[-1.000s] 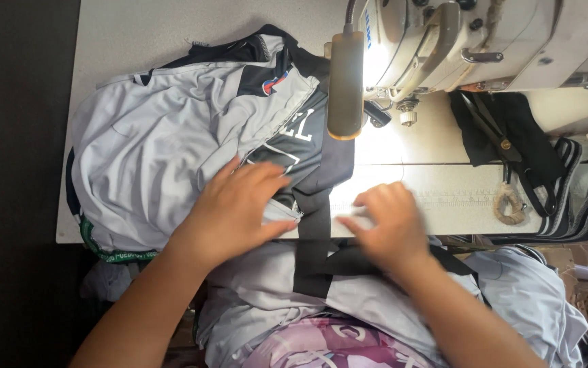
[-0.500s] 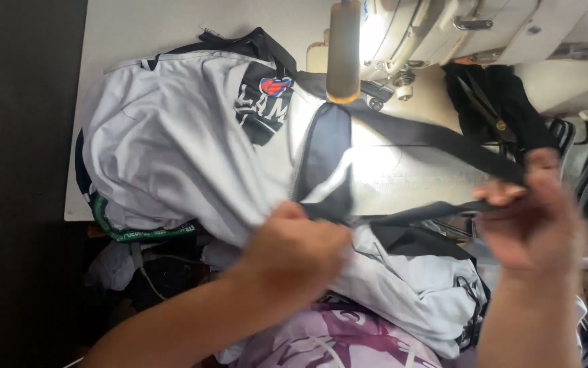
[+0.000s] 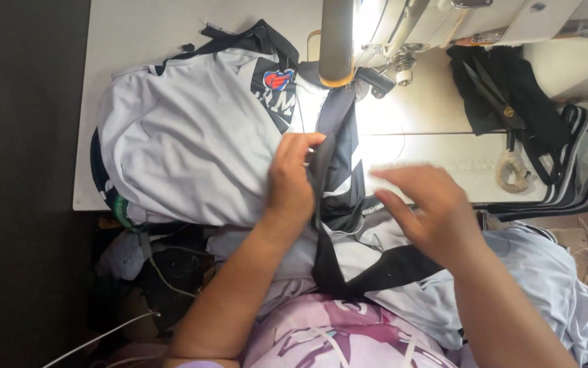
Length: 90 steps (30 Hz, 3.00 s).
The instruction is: Sewing black straps onto a grey and black garment using an industrial sewing machine and trimming with scissors.
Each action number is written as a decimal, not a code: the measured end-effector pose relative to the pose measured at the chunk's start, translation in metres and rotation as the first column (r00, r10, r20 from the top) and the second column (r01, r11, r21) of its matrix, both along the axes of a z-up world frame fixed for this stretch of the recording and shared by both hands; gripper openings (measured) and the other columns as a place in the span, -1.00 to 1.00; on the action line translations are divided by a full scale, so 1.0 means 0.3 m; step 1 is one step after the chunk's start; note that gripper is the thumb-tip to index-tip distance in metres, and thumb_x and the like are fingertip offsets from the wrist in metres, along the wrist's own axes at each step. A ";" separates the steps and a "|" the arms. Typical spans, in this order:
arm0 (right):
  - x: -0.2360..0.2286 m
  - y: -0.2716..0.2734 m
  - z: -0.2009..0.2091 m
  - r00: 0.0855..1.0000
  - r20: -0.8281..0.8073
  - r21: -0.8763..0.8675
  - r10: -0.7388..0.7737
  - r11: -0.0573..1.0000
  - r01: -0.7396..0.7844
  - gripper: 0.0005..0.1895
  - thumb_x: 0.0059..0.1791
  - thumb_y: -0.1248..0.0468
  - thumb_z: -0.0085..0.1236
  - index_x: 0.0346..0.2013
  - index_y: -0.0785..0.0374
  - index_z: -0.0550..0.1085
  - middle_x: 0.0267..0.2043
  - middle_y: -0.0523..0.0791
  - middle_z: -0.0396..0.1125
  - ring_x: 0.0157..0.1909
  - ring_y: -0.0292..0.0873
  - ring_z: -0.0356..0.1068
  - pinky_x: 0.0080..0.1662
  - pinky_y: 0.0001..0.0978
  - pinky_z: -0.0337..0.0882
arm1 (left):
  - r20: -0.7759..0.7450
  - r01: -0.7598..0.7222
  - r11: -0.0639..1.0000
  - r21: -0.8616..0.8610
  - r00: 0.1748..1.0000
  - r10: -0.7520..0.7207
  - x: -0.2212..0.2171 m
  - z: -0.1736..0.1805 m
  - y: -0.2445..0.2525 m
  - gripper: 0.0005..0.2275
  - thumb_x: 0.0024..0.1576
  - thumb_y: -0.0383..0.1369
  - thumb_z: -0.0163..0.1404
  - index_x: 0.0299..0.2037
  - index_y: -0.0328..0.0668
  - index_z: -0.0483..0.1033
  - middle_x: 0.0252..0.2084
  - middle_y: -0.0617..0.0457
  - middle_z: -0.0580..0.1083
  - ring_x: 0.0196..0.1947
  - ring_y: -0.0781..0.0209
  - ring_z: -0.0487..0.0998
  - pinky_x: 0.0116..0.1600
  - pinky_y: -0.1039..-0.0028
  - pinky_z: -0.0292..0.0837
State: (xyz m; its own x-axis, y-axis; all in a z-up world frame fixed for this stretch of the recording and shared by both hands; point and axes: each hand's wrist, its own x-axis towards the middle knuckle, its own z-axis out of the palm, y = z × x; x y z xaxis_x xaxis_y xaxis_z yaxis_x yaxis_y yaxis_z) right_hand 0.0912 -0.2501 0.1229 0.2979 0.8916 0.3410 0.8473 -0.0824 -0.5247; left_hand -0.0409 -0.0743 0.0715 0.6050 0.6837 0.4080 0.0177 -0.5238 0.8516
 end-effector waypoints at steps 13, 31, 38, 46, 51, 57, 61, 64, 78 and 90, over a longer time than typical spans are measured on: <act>-0.050 -0.010 -0.362 0.909 0.416 -0.181 0.030 0.982 0.050 -0.31 0.04 -0.16 -0.01 0.41 0.01 0.27 0.44 -0.16 0.19 0.49 -0.01 0.08 0.38 0.02 0.04 | -0.317 0.137 0.850 0.508 0.948 0.037 -0.109 -0.012 0.085 -0.55 0.29 -0.55 -0.26 0.40 -0.08 0.29 0.38 -0.12 0.30 0.43 -0.10 0.25 0.42 0.12 0.07; -0.007 -0.049 -0.378 0.905 0.425 -0.071 -0.001 0.997 0.034 -0.47 0.05 -0.04 0.05 0.25 0.10 0.41 0.37 -0.15 0.28 0.42 -0.01 0.19 0.36 -0.07 0.13 | -0.421 0.364 0.698 0.617 0.902 -0.098 -0.026 -0.182 -0.070 -0.63 0.22 -0.51 -0.15 0.25 -0.24 0.41 0.26 -0.11 0.44 0.34 -0.01 0.37 0.35 0.03 0.17; 0.084 0.022 -0.303 0.992 0.125 0.002 0.014 1.000 -0.014 -0.55 0.13 0.12 -0.24 0.26 0.11 0.43 0.27 -0.12 0.33 0.33 0.00 0.27 0.29 -0.11 0.19 | -0.527 0.461 0.732 0.502 0.834 -0.164 -0.023 -0.097 -0.057 -0.71 0.12 -0.52 -0.04 0.05 -0.13 0.47 0.20 -0.07 0.48 0.29 -0.02 0.41 0.29 0.00 0.21; 0.092 0.097 -0.344 0.907 0.422 -0.023 0.015 1.000 -0.006 -0.59 0.14 0.03 -0.08 0.20 0.09 0.47 0.25 -0.15 0.38 0.33 -0.04 0.30 0.31 -0.10 0.16 | -0.594 0.523 0.741 0.421 0.776 -0.210 0.087 -0.073 0.086 -0.76 0.00 -0.47 0.01 -0.14 0.06 0.51 -0.22 0.16 0.62 -0.02 0.11 0.64 0.26 0.05 0.30; 0.077 0.095 -0.347 0.858 0.514 0.026 -0.021 1.000 0.008 -0.60 0.13 0.03 -0.06 0.19 0.10 0.48 0.23 -0.14 0.39 0.28 -0.03 0.33 0.29 -0.10 0.22 | -0.504 0.373 0.629 0.682 0.863 0.035 0.196 -0.173 0.212 -0.54 0.18 0.02 -0.01 0.23 0.07 0.45 0.24 0.05 0.46 0.29 0.05 0.41 0.29 0.02 0.22; 0.077 0.093 -0.351 0.840 0.542 0.044 -0.020 0.999 -0.004 -0.61 0.13 0.05 -0.04 0.17 0.12 0.50 0.21 -0.13 0.41 0.27 -0.02 0.35 0.28 -0.09 0.25 | -0.489 0.362 0.630 0.687 0.872 0.031 0.164 -0.215 0.240 -0.48 0.21 0.12 -0.07 0.26 0.04 0.46 0.30 0.04 0.41 0.34 0.02 0.35 0.33 0.03 0.18; 0.069 0.090 -0.348 0.847 0.532 0.031 -0.016 1.000 -0.001 -0.60 0.13 0.04 -0.02 0.17 0.13 0.51 0.20 -0.11 0.41 0.27 -0.01 0.35 0.26 -0.09 0.26 | -0.471 0.344 0.636 0.690 0.882 0.034 0.157 -0.228 0.237 -0.46 0.22 0.14 -0.09 0.29 0.04 0.43 0.34 -0.02 0.38 0.38 -0.01 0.29 0.34 0.02 0.18; 0.061 0.095 -0.333 0.844 0.535 0.057 -0.028 0.998 -0.003 -0.62 0.13 0.06 -0.02 0.15 0.15 0.52 0.17 -0.10 0.43 0.25 -0.01 0.37 0.25 -0.11 0.28 | -0.560 0.398 0.662 0.635 0.827 0.040 0.153 -0.223 0.238 -0.38 0.21 0.18 -0.11 0.36 -0.01 0.34 0.38 -0.01 0.32 0.44 0.03 0.21 0.37 0.03 0.13; 0.085 0.131 -0.321 0.836 0.547 0.052 -0.029 0.999 0.001 -0.64 0.13 0.06 0.00 0.08 0.16 0.56 0.12 -0.11 0.46 0.23 -0.01 0.38 0.22 -0.11 0.30 | -0.629 0.443 0.693 0.568 0.777 0.019 0.177 -0.193 0.269 -0.34 0.20 0.21 -0.12 0.37 -0.04 0.32 0.36 -0.02 0.34 0.47 0.06 0.13 0.42 0.01 0.04; 0.149 0.212 -0.257 0.824 0.567 -0.058 0.016 0.998 0.021 -0.66 0.12 0.11 0.04 0.13 0.14 0.54 0.21 -0.19 0.44 0.23 -0.02 0.38 0.20 -0.16 0.35 | -0.533 0.384 0.702 0.600 0.846 -0.007 0.265 -0.208 0.362 -0.40 0.20 0.15 0.00 0.33 -0.04 0.37 0.37 0.03 0.33 0.41 -0.03 0.20 0.39 0.00 0.06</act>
